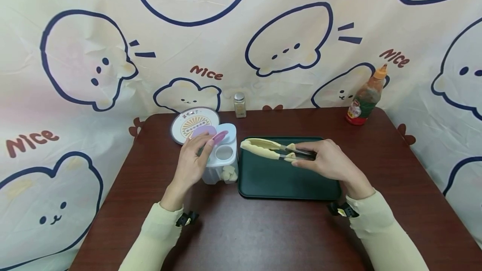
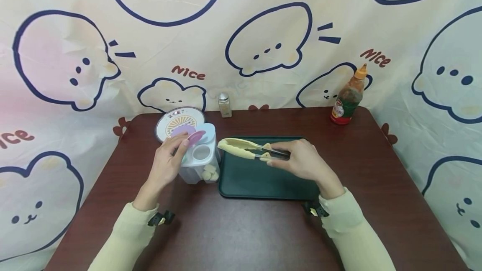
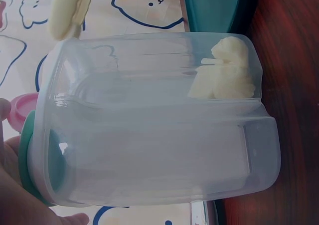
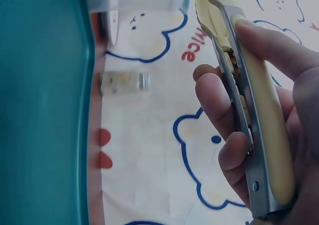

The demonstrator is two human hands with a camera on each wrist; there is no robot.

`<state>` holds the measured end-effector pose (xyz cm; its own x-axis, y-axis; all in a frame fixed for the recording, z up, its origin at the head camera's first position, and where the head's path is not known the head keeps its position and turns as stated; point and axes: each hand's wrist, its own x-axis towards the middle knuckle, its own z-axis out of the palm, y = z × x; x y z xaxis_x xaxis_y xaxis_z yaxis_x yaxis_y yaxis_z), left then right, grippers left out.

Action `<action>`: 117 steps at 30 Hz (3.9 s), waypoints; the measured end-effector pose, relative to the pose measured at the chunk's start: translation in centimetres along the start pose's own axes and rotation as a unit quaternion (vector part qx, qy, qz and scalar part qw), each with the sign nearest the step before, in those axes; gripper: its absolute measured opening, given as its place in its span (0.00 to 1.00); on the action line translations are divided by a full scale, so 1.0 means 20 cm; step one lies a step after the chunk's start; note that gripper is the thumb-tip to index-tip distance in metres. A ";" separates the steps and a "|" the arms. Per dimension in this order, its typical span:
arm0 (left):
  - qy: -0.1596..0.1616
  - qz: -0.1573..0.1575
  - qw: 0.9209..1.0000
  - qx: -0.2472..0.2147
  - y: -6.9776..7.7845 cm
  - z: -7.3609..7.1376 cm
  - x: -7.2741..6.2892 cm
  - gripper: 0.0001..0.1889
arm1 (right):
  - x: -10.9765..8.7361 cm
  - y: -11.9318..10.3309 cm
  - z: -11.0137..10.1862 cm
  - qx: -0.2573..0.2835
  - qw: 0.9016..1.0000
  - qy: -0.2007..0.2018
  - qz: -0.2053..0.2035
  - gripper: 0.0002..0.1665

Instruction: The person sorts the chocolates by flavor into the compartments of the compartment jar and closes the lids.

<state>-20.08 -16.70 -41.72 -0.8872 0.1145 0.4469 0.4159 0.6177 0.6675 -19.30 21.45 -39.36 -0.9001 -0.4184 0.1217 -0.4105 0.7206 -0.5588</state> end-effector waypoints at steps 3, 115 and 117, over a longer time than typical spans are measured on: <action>0.001 0.001 1.000 0.002 0.00 0.00 0.00 0.20 | 0.02 -0.03 0.02 0.009 1.000 0.001 -0.012 0.30; -0.091 0.029 0.994 0.056 0.02 -0.04 -0.01 0.17 | -0.37 0.56 -0.04 -0.045 0.938 0.146 0.311 0.60; -0.090 0.030 0.994 0.054 0.01 -0.04 0.00 0.17 | -0.38 0.58 -0.03 -0.033 0.936 0.146 0.320 0.61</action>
<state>-19.76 -17.16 -41.13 -0.8872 0.2852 0.3627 0.4534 0.6846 0.5708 -17.25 33.28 -46.22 -0.9623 0.2721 0.0036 0.2266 0.8085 -0.5430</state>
